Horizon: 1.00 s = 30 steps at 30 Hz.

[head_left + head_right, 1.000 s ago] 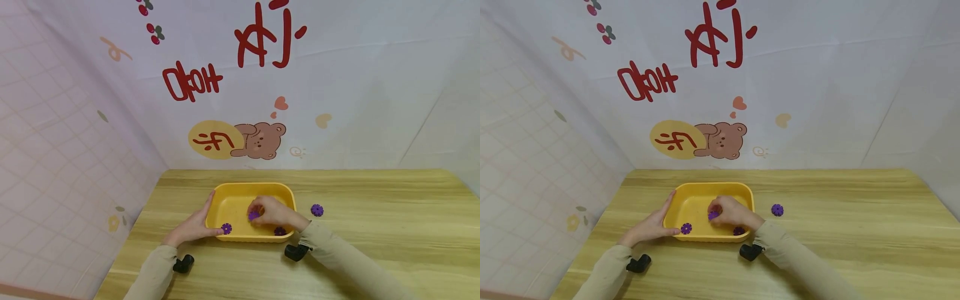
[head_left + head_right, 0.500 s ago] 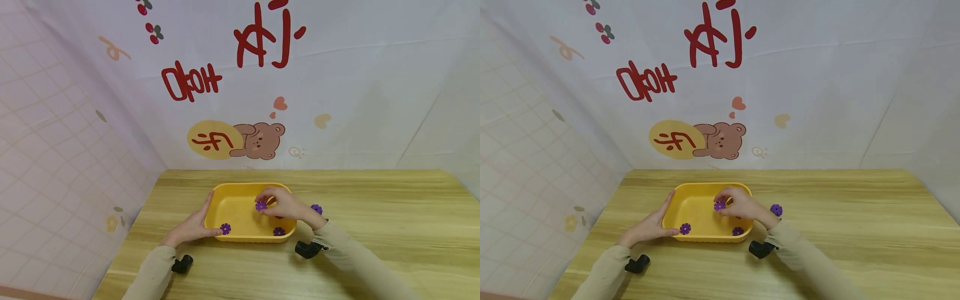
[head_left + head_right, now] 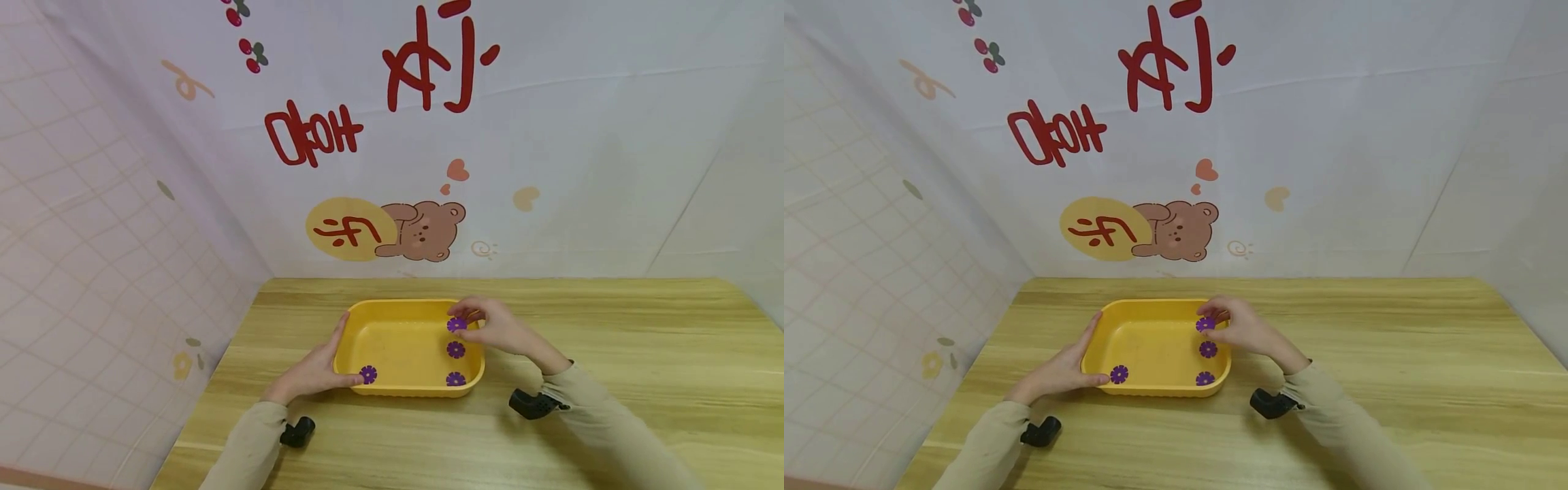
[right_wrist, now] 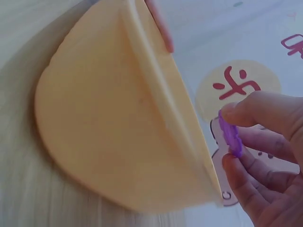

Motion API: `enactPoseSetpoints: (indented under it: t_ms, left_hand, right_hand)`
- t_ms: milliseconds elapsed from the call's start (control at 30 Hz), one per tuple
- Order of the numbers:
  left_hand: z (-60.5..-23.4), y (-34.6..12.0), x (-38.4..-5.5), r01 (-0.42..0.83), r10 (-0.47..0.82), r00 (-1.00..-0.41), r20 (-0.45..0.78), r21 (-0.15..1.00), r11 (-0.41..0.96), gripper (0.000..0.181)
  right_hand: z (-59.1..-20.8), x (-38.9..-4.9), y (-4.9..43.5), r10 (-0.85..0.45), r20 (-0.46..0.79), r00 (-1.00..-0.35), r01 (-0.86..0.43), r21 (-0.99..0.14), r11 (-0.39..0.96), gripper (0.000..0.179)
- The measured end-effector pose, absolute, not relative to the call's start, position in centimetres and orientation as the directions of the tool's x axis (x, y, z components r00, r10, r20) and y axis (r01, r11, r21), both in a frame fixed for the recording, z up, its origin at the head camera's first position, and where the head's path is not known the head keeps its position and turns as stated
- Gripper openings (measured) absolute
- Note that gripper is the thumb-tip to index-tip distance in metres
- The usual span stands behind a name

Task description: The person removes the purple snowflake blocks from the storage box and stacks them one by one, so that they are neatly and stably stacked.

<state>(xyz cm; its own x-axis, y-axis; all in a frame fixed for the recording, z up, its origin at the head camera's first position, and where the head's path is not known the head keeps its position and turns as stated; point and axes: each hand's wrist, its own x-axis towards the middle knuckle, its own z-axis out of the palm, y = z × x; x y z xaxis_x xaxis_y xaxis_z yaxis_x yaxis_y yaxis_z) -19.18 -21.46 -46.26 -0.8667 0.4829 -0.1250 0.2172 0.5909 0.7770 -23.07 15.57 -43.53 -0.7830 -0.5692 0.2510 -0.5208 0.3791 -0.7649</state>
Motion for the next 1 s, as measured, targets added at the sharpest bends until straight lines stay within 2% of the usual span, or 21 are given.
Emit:
enactPoseSetpoints:
  t_ms: [467, 667, 1000]
  left_hand:
    - [-46.1, -21.4, -19.1, 0.238, 0.484, -0.867, -0.118, 0.754, 0.612, 0.12]
    - [-46.1, -21.4, -19.2, 0.237, 0.473, -0.872, -0.123, 0.741, 0.629, 0.12]
    - [-46.1, -21.3, -19.2, 0.219, 0.457, -0.879, -0.136, 0.738, 0.638, 0.12]
  right_hand:
    - [-45.1, -22.4, 19.6, -0.474, 0.372, -0.798, -0.577, -0.697, 0.426, 0.031]
    - [-45.7, -22.8, 21.0, -0.46, 0.44, -0.771, -0.628, -0.645, 0.435, 0.032]
    - [-46.6, -23.8, 23.6, -0.551, 0.342, -0.761, -0.618, -0.638, 0.459, 0.027]
